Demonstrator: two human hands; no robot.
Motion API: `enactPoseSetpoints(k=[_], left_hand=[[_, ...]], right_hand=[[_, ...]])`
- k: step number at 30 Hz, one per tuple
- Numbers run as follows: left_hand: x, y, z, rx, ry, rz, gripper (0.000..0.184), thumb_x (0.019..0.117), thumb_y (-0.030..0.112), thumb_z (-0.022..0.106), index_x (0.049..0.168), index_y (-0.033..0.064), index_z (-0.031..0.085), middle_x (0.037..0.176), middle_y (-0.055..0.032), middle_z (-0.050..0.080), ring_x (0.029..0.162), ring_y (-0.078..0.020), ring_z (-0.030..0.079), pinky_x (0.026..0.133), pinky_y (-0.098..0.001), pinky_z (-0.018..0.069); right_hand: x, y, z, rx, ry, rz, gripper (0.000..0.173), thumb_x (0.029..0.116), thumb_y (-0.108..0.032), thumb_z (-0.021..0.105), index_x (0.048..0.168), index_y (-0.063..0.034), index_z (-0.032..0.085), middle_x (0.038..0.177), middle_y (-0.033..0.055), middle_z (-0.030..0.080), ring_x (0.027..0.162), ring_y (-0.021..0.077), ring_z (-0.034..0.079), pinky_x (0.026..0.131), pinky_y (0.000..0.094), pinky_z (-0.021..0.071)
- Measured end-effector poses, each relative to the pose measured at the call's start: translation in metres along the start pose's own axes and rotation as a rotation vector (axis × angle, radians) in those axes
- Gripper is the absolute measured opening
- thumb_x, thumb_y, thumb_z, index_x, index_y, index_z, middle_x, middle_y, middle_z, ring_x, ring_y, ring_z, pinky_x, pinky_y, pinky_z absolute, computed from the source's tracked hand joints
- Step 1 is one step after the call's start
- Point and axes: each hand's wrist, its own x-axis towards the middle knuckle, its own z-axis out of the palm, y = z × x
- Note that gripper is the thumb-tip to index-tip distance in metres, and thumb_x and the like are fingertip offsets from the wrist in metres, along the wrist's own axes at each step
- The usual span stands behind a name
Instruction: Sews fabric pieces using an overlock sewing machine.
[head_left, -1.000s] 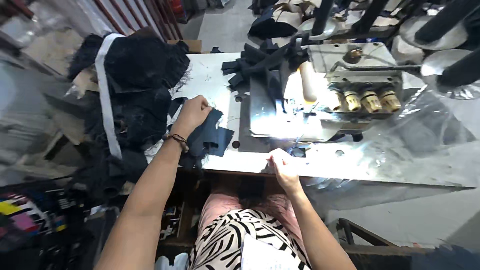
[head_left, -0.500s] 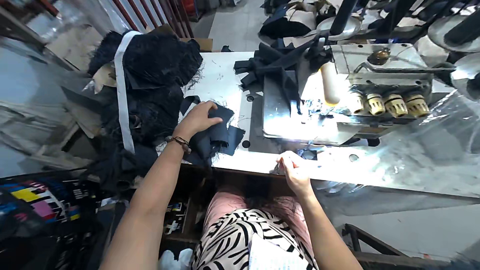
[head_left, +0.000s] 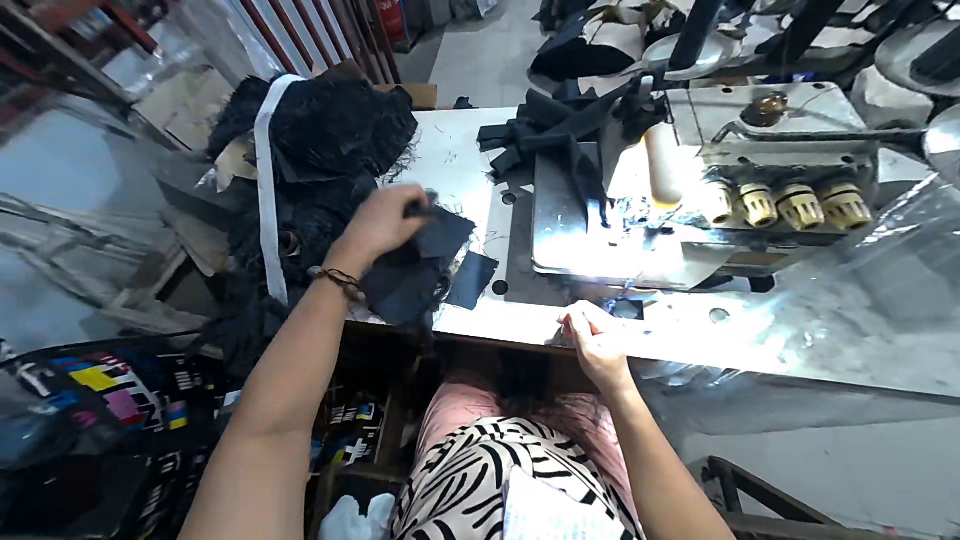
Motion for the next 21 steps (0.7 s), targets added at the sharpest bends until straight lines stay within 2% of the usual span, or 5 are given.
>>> enactPoseSetpoints(k=[3,6,10,15,21], left_hand=[[-0.003,0.018,-0.031,-0.055,0.411,0.008,0.032,0.1001,0.018,0.065,0.121,-0.0063,0.065,0.132,-0.0307,0.058,0.121,-0.039,0.06,0.102,-0.0499,0.0495],[-0.007,0.041,-0.036,-0.173,0.663,0.167,0.025,0.0989,0.019,0.065,0.114,-0.0006,0.069,0.13,-0.024,0.053,0.112,-0.0209,0.059,0.086,-0.0253,0.0529],[-0.034,0.094,-0.025,-0.451,0.416,0.341,0.016,0.096,0.008,0.056,0.107,-0.0013,0.064,0.105,-0.0077,0.067,0.087,-0.0036,0.064,0.075,-0.0215,0.0551],[-0.058,0.141,-0.004,-0.607,0.069,0.495,0.008,0.0929,0.003,0.059,0.099,0.0045,0.063,0.094,-0.0013,0.073,0.079,-0.003,0.069,0.069,-0.0204,0.0588],[-0.049,0.149,0.023,-0.741,0.035,0.387,0.009,0.0971,-0.004,0.06,0.103,0.0019,0.064,0.096,-0.0046,0.072,0.077,-0.0047,0.069,0.071,-0.0189,0.0591]], right_hand=[[0.0,0.001,0.001,0.004,0.001,0.012,0.027,0.1011,-0.006,0.046,0.087,0.0011,0.068,0.074,-0.007,0.06,0.067,-0.0096,0.053,0.066,0.0079,0.046],[0.0,-0.004,0.003,0.002,0.048,0.042,0.023,0.0998,-0.006,0.049,0.087,0.0002,0.067,0.077,-0.0065,0.062,0.069,-0.0089,0.055,0.066,0.009,0.0478],[-0.001,-0.023,0.01,0.096,0.168,0.021,0.008,0.095,-0.008,0.061,0.1,-0.003,0.065,0.092,-0.0065,0.066,0.083,-0.0034,0.064,0.079,0.0176,0.0566],[0.008,-0.06,0.014,0.133,0.047,-0.054,0.082,0.0797,-0.047,0.083,0.139,-0.0024,0.049,0.138,0.0015,0.058,0.129,0.0064,0.055,0.109,0.0296,0.0482],[0.007,-0.071,0.027,0.333,-0.061,0.249,0.012,0.0936,-0.001,0.062,0.101,-0.0023,0.072,0.091,-0.0042,0.073,0.085,-0.0025,0.067,0.081,0.0191,0.0578]])
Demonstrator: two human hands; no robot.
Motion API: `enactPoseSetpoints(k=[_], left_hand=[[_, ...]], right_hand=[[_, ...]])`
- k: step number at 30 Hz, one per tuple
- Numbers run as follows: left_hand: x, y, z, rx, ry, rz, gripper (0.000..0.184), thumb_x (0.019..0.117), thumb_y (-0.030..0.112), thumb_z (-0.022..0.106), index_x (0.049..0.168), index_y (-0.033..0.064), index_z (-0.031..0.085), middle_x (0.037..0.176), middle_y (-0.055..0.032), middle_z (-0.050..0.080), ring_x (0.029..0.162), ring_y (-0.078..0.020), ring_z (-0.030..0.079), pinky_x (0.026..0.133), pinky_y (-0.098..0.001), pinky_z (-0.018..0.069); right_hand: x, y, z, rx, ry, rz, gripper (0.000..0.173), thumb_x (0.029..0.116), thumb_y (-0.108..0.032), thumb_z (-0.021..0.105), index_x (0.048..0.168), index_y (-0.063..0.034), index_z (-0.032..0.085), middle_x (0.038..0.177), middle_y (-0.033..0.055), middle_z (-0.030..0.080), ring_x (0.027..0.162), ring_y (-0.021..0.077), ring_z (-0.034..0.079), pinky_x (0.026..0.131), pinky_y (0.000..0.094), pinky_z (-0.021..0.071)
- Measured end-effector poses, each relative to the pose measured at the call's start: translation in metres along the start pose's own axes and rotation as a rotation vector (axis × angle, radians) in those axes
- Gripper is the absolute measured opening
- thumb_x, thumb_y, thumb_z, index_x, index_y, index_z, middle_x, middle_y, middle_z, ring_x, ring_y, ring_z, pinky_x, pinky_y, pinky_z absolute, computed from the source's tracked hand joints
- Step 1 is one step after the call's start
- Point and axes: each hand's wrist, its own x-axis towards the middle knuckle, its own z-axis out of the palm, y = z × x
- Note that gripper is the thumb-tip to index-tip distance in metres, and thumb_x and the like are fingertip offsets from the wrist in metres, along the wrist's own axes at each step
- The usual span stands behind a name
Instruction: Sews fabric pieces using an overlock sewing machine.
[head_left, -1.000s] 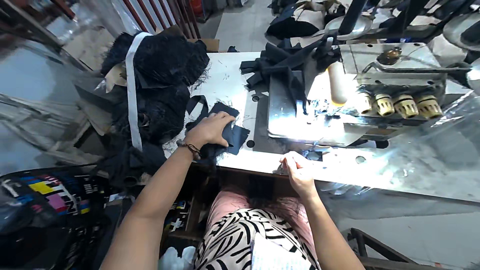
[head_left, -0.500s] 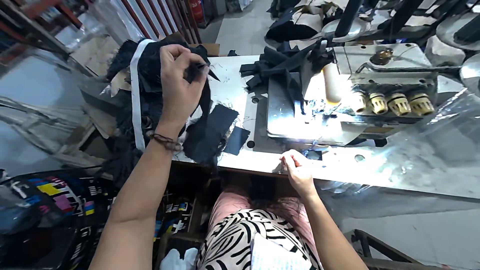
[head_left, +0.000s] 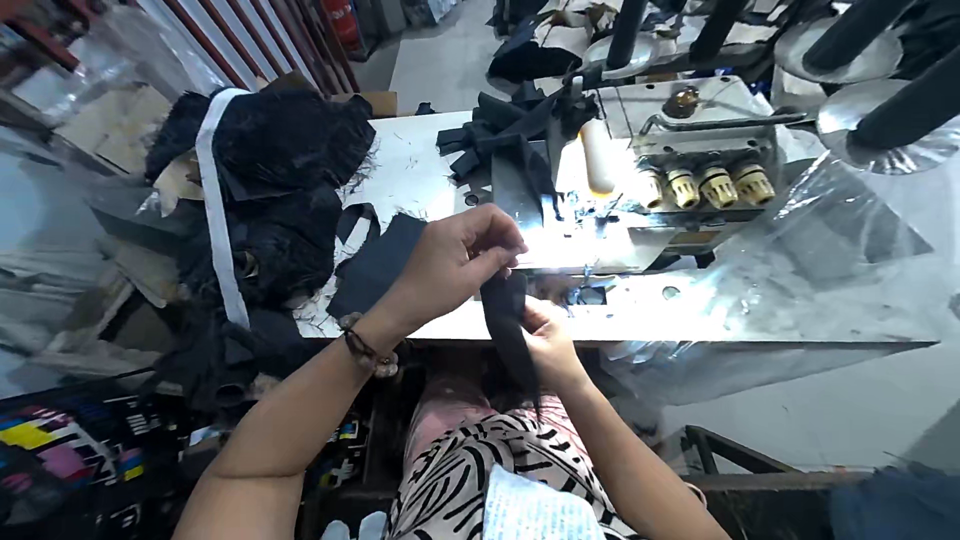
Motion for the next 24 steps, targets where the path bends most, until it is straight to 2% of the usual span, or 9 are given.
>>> enactPoseSetpoints(k=[2,5,7,9,12,14,16,19,24], left_hand=[[0.002,-0.009,-0.002,0.085,-0.02,-0.073,0.011,0.1013,0.005,0.059,0.111,0.0029,0.064,0.1,-0.0045,0.07,0.081,-0.0046,0.068,0.074,-0.0201,0.0577],[0.005,-0.029,-0.007,0.147,-0.253,-0.157,0.042,0.1051,0.034,0.051,0.132,0.0026,0.059,0.116,-0.0096,0.068,0.101,-0.0134,0.068,0.088,-0.0341,0.0573],[0.007,-0.031,-0.006,0.15,-0.394,-0.195,0.054,0.1046,0.046,0.047,0.137,0.0035,0.056,0.122,-0.0085,0.07,0.107,-0.0141,0.069,0.093,-0.0367,0.0576],[0.006,-0.021,-0.005,0.142,-0.434,-0.23,0.042,0.1012,0.034,0.058,0.131,0.0052,0.059,0.109,-0.0042,0.072,0.093,-0.0091,0.07,0.083,-0.0304,0.0588],[-0.002,-0.008,-0.007,0.212,-0.41,-0.13,0.016,0.0875,-0.001,0.075,0.102,0.0017,0.068,0.082,-0.0064,0.072,0.069,-0.012,0.067,0.064,-0.0261,0.0544],[-0.004,-0.016,-0.01,0.333,-0.4,-0.016,0.008,0.0866,0.0,0.075,0.09,0.0066,0.073,0.082,-0.0045,0.07,0.07,-0.0131,0.065,0.063,-0.0286,0.0536],[-0.002,-0.018,-0.009,0.489,-0.391,0.068,0.01,0.0881,0.005,0.075,0.094,0.0126,0.078,0.09,-0.0038,0.063,0.078,-0.0171,0.062,0.066,-0.0355,0.0528],[0.0,-0.009,0.003,0.582,-0.435,0.112,0.013,0.0949,0.017,0.067,0.1,0.0172,0.079,0.082,0.0007,0.065,0.072,-0.0149,0.064,0.063,-0.0397,0.0555],[0.001,-0.003,0.019,0.295,-0.586,0.154,0.016,0.0977,0.012,0.052,0.092,0.0082,0.066,0.071,0.003,0.058,0.063,-0.003,0.056,0.056,-0.0212,0.0479]], right_hand=[[-0.005,-0.002,-0.001,0.08,0.021,0.043,0.014,0.0951,0.002,0.06,0.104,-0.0009,0.069,0.09,-0.0061,0.073,0.085,-0.0043,0.068,0.082,0.017,0.0574],[-0.008,-0.002,-0.004,0.035,0.067,0.086,0.013,0.0965,-0.003,0.06,0.107,-0.002,0.068,0.089,-0.0053,0.073,0.083,-0.0024,0.068,0.08,0.019,0.0583],[-0.008,0.001,-0.007,-0.019,0.094,0.047,0.011,0.0954,-0.005,0.061,0.103,-0.0051,0.069,0.087,-0.0064,0.072,0.081,-0.002,0.068,0.078,0.0205,0.0586],[-0.008,0.006,-0.012,-0.139,0.116,-0.065,0.008,0.0935,-0.006,0.064,0.098,-0.0046,0.071,0.085,-0.0059,0.071,0.079,-0.0033,0.066,0.076,0.0186,0.0579],[-0.01,0.007,-0.02,-0.309,0.15,-0.18,0.007,0.0902,-0.009,0.066,0.091,-0.0034,0.071,0.082,-0.0043,0.067,0.078,-0.0047,0.061,0.075,0.0159,0.0516],[-0.014,0.003,-0.026,-0.322,0.151,-0.179,0.008,0.0896,-0.009,0.068,0.092,-0.0023,0.073,0.084,-0.0032,0.069,0.08,-0.0046,0.063,0.076,0.0151,0.0541],[-0.02,-0.004,-0.026,-0.228,0.112,-0.117,0.005,0.0893,-0.007,0.068,0.091,-0.0036,0.071,0.084,-0.006,0.07,0.079,-0.0059,0.064,0.075,0.0146,0.0557],[-0.029,-0.006,-0.024,0.024,-0.026,-0.007,0.014,0.0884,-0.008,0.071,0.102,-0.0059,0.074,0.098,-0.0083,0.074,0.092,-0.0026,0.069,0.086,0.0208,0.0593],[-0.038,0.011,-0.02,0.454,-0.306,-0.028,0.031,0.0905,-0.014,0.075,0.119,-0.0255,0.068,0.111,-0.0153,0.073,0.103,-0.0023,0.067,0.094,0.0246,0.0567]])
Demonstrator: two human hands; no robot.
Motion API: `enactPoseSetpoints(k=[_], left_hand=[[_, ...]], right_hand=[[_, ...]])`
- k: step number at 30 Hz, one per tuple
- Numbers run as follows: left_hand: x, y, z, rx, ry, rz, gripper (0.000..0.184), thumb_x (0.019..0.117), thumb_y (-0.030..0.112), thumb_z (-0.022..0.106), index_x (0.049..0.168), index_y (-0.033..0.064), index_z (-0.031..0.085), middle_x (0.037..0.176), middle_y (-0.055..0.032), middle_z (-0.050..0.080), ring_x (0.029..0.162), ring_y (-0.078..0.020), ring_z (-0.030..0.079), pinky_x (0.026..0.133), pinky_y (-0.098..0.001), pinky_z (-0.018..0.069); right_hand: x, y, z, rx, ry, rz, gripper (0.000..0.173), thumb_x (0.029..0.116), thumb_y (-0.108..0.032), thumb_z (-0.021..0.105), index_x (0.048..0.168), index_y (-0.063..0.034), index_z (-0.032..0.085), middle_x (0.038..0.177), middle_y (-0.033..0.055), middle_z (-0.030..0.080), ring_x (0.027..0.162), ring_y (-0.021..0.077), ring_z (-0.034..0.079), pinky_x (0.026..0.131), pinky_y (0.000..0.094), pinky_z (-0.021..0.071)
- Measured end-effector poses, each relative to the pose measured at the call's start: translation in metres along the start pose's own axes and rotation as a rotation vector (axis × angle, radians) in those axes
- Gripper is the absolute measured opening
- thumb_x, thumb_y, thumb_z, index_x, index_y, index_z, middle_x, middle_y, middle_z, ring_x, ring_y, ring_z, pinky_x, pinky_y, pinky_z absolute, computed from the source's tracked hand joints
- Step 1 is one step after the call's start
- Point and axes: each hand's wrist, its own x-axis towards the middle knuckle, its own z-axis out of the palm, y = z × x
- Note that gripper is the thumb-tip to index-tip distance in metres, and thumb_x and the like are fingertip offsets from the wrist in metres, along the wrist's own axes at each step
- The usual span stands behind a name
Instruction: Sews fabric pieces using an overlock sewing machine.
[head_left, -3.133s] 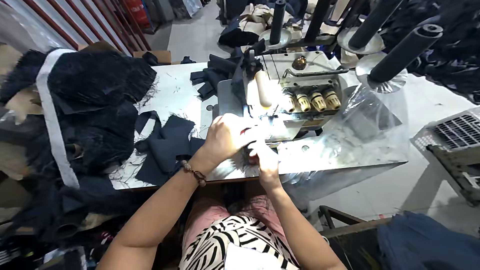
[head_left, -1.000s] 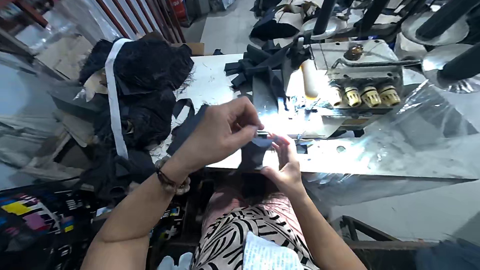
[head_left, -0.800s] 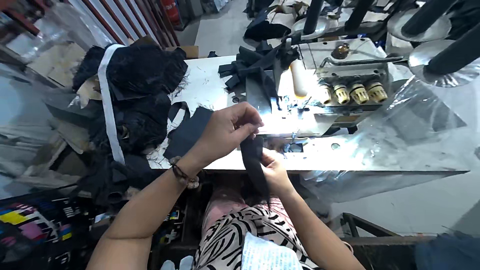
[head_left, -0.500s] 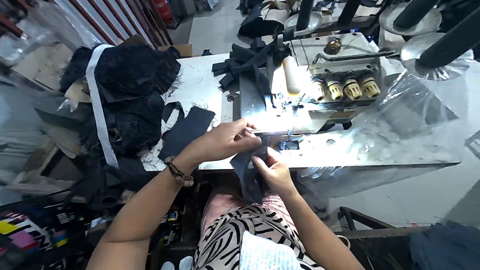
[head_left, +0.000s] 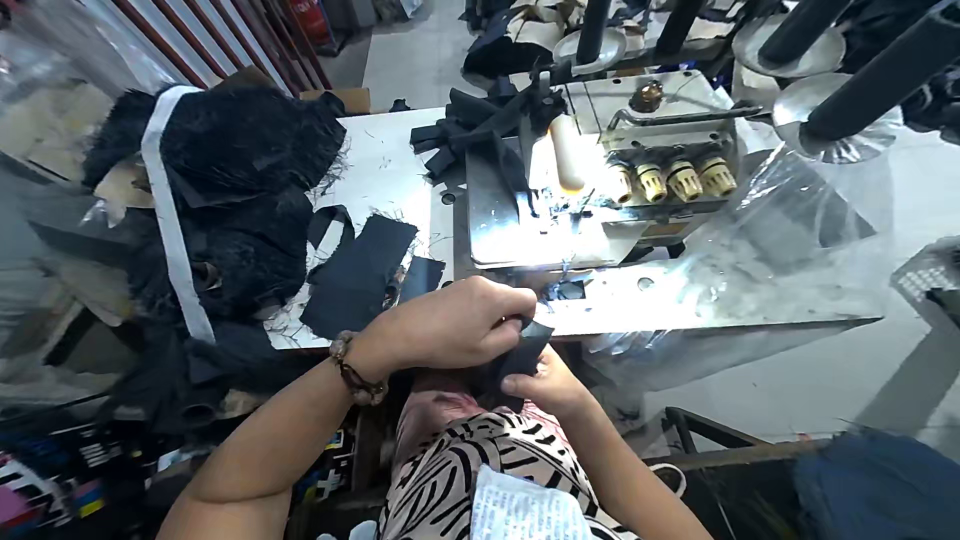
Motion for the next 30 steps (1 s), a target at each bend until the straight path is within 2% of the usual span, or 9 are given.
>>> enactPoseSetpoints(k=[2,5,8,10,14,17,21,27,30], left_hand=[[0.003,-0.005,0.001,-0.087,0.064,0.033,0.011,0.0937,0.015,0.062,0.087,0.0073,0.066,0.069,0.0031,0.06,0.061,-0.0006,0.058,0.055,-0.0179,0.0501],[0.003,-0.013,-0.002,-0.176,0.222,-0.02,0.012,0.0893,0.014,0.077,0.088,0.0045,0.069,0.071,-0.0014,0.066,0.059,-0.005,0.06,0.054,-0.0209,0.0517],[0.01,-0.021,-0.006,-0.252,0.383,-0.141,0.007,0.0892,0.005,0.076,0.091,0.0025,0.07,0.08,-0.0029,0.069,0.066,-0.0033,0.063,0.061,-0.0176,0.0542],[0.017,-0.034,-0.004,-0.237,0.449,-0.161,0.005,0.0919,0.005,0.073,0.095,0.0027,0.07,0.085,-0.0033,0.07,0.07,-0.0027,0.063,0.066,-0.0173,0.0539],[0.035,-0.067,0.002,-0.224,0.523,-0.196,0.01,0.0948,0.012,0.072,0.099,0.0036,0.072,0.087,-0.0011,0.073,0.073,-0.0016,0.067,0.07,-0.0205,0.0578],[0.044,-0.072,0.008,-0.294,0.569,-0.24,0.008,0.0939,0.009,0.072,0.099,0.0034,0.069,0.088,-0.0011,0.073,0.073,-0.0021,0.069,0.07,-0.021,0.0592],[0.056,-0.076,0.016,-0.211,0.613,-0.196,0.009,0.0946,0.01,0.071,0.098,0.0024,0.068,0.087,-0.0028,0.072,0.071,-0.001,0.065,0.068,-0.0187,0.0556],[0.07,-0.077,0.031,0.047,0.733,-0.054,0.01,0.0935,0.008,0.069,0.096,-0.002,0.07,0.086,-0.0107,0.072,0.072,-0.0087,0.066,0.068,-0.0209,0.0541],[0.071,-0.073,0.039,0.093,0.746,-0.047,0.012,0.0913,0.004,0.071,0.101,-0.0018,0.07,0.094,-0.0134,0.073,0.079,-0.0151,0.069,0.073,-0.0268,0.0572]], right_hand=[[-0.001,0.003,-0.003,0.036,-0.058,-0.005,0.03,0.0932,-0.02,0.073,0.123,-0.0249,0.07,0.117,-0.0119,0.073,0.107,-0.0003,0.067,0.096,0.0255,0.0558],[-0.004,0.003,-0.006,-0.054,0.025,0.046,0.02,0.0926,-0.019,0.072,0.111,-0.0121,0.075,0.11,-0.0034,0.075,0.099,0.0048,0.069,0.088,0.0273,0.0582],[-0.007,-0.001,0.0,-0.274,0.191,0.067,0.013,0.0898,-0.004,0.069,0.102,-0.0047,0.073,0.097,-0.0052,0.075,0.089,0.0007,0.07,0.083,0.0238,0.0601],[-0.013,0.003,0.0,-0.462,0.289,0.051,0.008,0.0897,-0.006,0.069,0.094,-0.0014,0.073,0.093,-0.002,0.071,0.087,0.0002,0.067,0.081,0.0213,0.0586],[-0.029,0.007,-0.005,-0.727,0.429,-0.014,0.014,0.0923,-0.01,0.065,0.084,-0.0008,0.071,0.091,0.0032,0.068,0.086,-0.0005,0.064,0.077,0.0161,0.0548],[-0.039,0.005,-0.006,-0.793,0.477,-0.031,0.014,0.0933,-0.008,0.062,0.086,0.0006,0.07,0.094,0.0058,0.068,0.09,0.0014,0.065,0.08,0.0166,0.0553],[-0.046,0.006,-0.002,-0.813,0.533,-0.016,0.017,0.0957,-0.007,0.055,0.087,0.0006,0.068,0.09,0.0044,0.066,0.084,0.0,0.064,0.076,0.0155,0.0544],[-0.05,0.009,-0.001,-0.751,0.563,0.002,0.021,0.0982,-0.007,0.05,0.095,0.004,0.067,0.094,0.0059,0.067,0.086,0.0001,0.065,0.079,0.0165,0.0551],[-0.056,0.011,-0.002,-0.718,0.521,0.011,0.023,0.0992,-0.008,0.05,0.104,0.0062,0.067,0.102,0.0086,0.068,0.092,0.0024,0.066,0.085,0.0192,0.0563]])
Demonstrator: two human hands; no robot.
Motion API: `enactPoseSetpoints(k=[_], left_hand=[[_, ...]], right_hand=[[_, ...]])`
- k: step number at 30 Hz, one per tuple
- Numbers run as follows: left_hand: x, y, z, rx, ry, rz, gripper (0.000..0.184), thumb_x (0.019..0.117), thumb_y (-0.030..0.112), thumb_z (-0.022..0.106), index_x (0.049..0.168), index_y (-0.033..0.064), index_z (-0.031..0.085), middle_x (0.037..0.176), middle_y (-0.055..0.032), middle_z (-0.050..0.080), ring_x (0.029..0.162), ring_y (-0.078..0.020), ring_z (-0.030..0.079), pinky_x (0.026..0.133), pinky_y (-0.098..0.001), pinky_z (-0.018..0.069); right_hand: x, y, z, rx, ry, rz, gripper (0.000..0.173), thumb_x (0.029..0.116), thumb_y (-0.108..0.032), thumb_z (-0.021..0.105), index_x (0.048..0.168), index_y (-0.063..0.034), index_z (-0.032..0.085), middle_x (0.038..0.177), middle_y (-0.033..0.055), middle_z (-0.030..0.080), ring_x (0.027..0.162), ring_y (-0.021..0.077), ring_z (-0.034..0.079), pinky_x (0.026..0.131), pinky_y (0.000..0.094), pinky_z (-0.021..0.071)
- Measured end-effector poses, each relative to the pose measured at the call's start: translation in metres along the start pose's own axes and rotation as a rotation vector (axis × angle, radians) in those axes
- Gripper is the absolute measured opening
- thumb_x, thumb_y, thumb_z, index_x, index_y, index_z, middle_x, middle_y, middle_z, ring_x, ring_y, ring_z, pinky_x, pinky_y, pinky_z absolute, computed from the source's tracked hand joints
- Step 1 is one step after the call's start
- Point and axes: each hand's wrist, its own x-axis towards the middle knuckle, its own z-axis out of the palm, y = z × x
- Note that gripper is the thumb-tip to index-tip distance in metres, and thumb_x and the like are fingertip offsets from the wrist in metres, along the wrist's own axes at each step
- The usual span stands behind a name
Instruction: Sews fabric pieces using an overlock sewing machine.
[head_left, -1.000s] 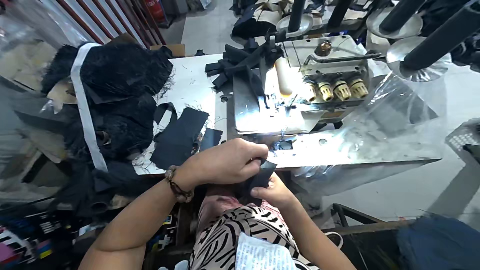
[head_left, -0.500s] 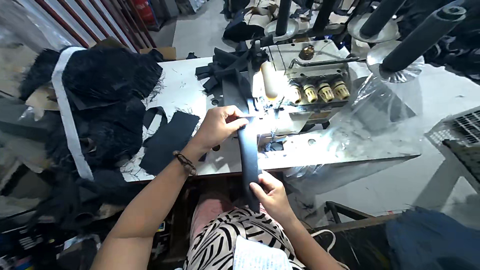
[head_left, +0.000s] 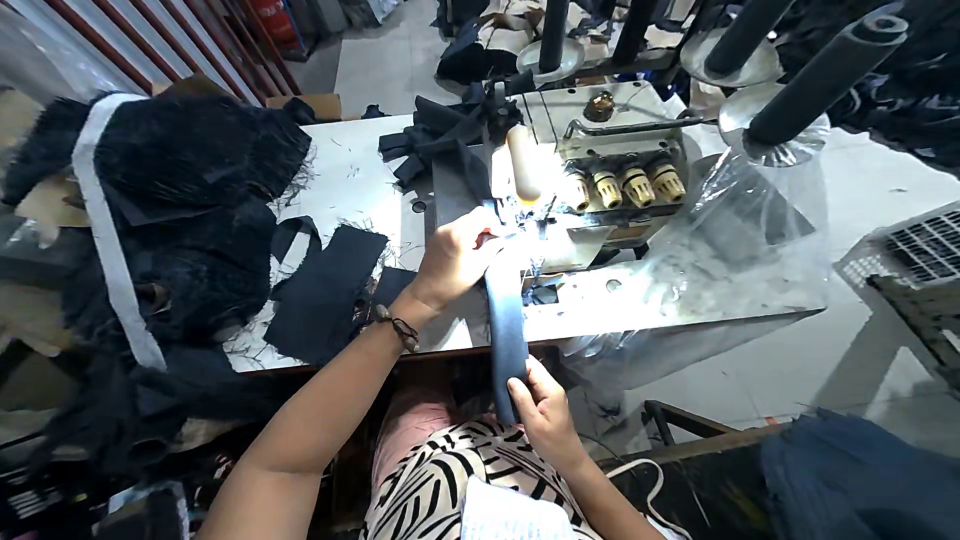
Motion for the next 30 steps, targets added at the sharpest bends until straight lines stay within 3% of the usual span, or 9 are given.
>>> enactPoseSetpoints(k=[4,9,14,18,22,25,28,30], left_hand=[[-0.006,0.007,-0.002,0.073,-0.048,0.001,0.012,0.091,0.008,0.073,0.102,0.0036,0.076,0.107,-0.0133,0.073,0.099,-0.0246,0.07,0.088,-0.0408,0.0562],[-0.002,0.015,-0.007,0.151,-0.103,-0.064,0.015,0.0929,0.017,0.073,0.101,0.0057,0.077,0.109,-0.0142,0.072,0.1,-0.0305,0.068,0.085,-0.0499,0.0538],[0.006,0.018,-0.007,0.182,-0.072,-0.056,0.016,0.0918,0.017,0.075,0.094,0.0016,0.075,0.108,-0.0173,0.07,0.101,-0.0347,0.067,0.085,-0.0519,0.0525],[0.004,0.014,-0.011,0.177,-0.121,-0.066,0.014,0.0924,0.021,0.076,0.098,0.0084,0.079,0.105,-0.0122,0.074,0.101,-0.0322,0.068,0.087,-0.0526,0.0528],[-0.004,0.012,-0.015,0.193,-0.13,-0.017,0.017,0.0913,0.022,0.077,0.104,0.0115,0.079,0.106,-0.0095,0.075,0.102,-0.0305,0.069,0.087,-0.052,0.0536],[-0.011,0.019,-0.022,0.178,-0.147,0.007,0.015,0.0908,0.016,0.077,0.103,0.0076,0.077,0.106,-0.0118,0.073,0.102,-0.0318,0.068,0.088,-0.0526,0.0529],[-0.013,0.017,-0.02,0.214,-0.155,0.03,0.013,0.0933,0.019,0.074,0.099,0.0075,0.077,0.101,-0.0114,0.073,0.1,-0.03,0.069,0.088,-0.0508,0.0536],[-0.012,0.019,-0.02,0.24,-0.166,0.034,0.016,0.0954,0.021,0.072,0.103,0.0084,0.078,0.104,-0.0112,0.074,0.104,-0.0296,0.069,0.093,-0.0505,0.0528]], right_hand=[[-0.011,0.001,-0.006,0.048,-0.053,0.006,0.028,0.1017,-0.008,0.044,0.112,0.0082,0.064,0.106,0.008,0.068,0.096,0.0005,0.066,0.087,0.0186,0.0557],[-0.011,-0.003,-0.008,0.103,-0.061,-0.018,0.03,0.1045,-0.01,0.04,0.113,0.0056,0.064,0.105,0.002,0.069,0.094,-0.0033,0.066,0.087,0.0175,0.0559],[0.001,-0.006,-0.005,0.128,-0.038,-0.028,0.029,0.1041,-0.008,0.039,0.111,0.0047,0.064,0.101,-0.0003,0.07,0.09,-0.0033,0.066,0.083,0.0179,0.057],[0.015,-0.006,-0.002,0.129,0.031,0.018,0.029,0.1037,-0.007,0.037,0.109,0.004,0.063,0.093,-0.004,0.07,0.086,-0.0044,0.066,0.081,0.0171,0.0568],[0.042,0.0,0.004,0.15,0.151,0.025,0.025,0.1014,-0.007,0.041,0.09,-0.0053,0.063,0.078,-0.0086,0.065,0.076,-0.0049,0.064,0.072,0.0165,0.054],[0.064,0.002,0.007,0.171,0.195,0.038,0.021,0.1015,-0.006,0.044,0.097,0.0007,0.064,0.086,-0.0048,0.066,0.085,-0.0037,0.064,0.082,0.0171,0.0537],[0.087,0.004,0.01,0.107,0.22,-0.021,0.025,0.101,-0.004,0.044,0.099,0.0041,0.067,0.088,-0.0024,0.066,0.086,-0.0042,0.063,0.083,0.0166,0.0525],[0.1,0.004,0.011,0.104,0.222,-0.065,0.025,0.102,-0.005,0.044,0.101,0.0024,0.068,0.089,-0.0024,0.067,0.087,-0.0027,0.064,0.083,0.0191,0.0542]])
